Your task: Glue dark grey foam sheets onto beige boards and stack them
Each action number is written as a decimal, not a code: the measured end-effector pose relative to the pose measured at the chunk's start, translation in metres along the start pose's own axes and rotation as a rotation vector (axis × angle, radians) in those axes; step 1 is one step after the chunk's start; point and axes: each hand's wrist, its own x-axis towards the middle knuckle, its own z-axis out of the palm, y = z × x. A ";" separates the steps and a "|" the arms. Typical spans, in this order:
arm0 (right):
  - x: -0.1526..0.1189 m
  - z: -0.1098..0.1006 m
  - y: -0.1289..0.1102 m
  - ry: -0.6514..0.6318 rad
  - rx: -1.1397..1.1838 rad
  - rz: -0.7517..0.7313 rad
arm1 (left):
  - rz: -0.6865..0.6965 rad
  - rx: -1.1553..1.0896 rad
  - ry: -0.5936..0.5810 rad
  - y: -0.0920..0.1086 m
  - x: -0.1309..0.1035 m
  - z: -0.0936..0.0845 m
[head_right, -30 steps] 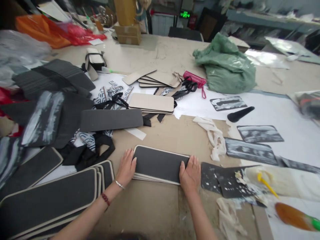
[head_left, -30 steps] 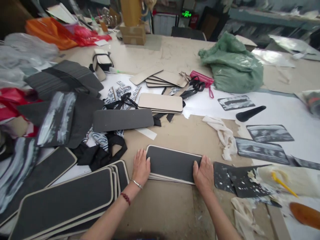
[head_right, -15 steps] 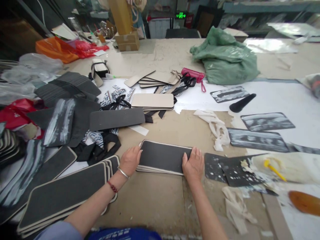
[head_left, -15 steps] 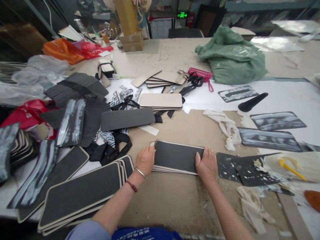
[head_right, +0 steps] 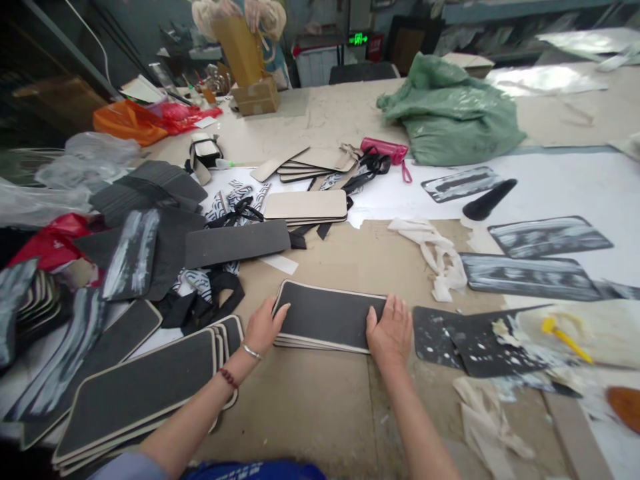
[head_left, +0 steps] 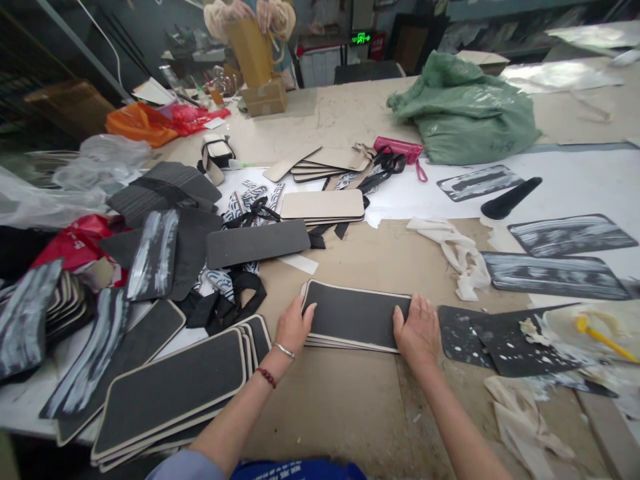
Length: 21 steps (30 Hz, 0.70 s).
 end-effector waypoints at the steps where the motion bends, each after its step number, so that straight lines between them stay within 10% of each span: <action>1: 0.000 0.001 0.000 -0.002 0.003 0.003 | -0.057 -0.093 -0.085 0.004 0.005 -0.004; 11: -0.019 -0.040 -0.013 0.175 0.232 -0.111 | -0.308 -0.409 -0.281 0.006 0.027 -0.009; 16: -0.080 -0.065 -0.094 -0.057 0.542 -0.695 | -0.314 -0.477 -0.278 0.010 0.027 -0.012; 21: -0.077 -0.032 -0.160 -0.268 0.437 -0.722 | -0.341 -0.513 -0.342 0.022 0.022 -0.024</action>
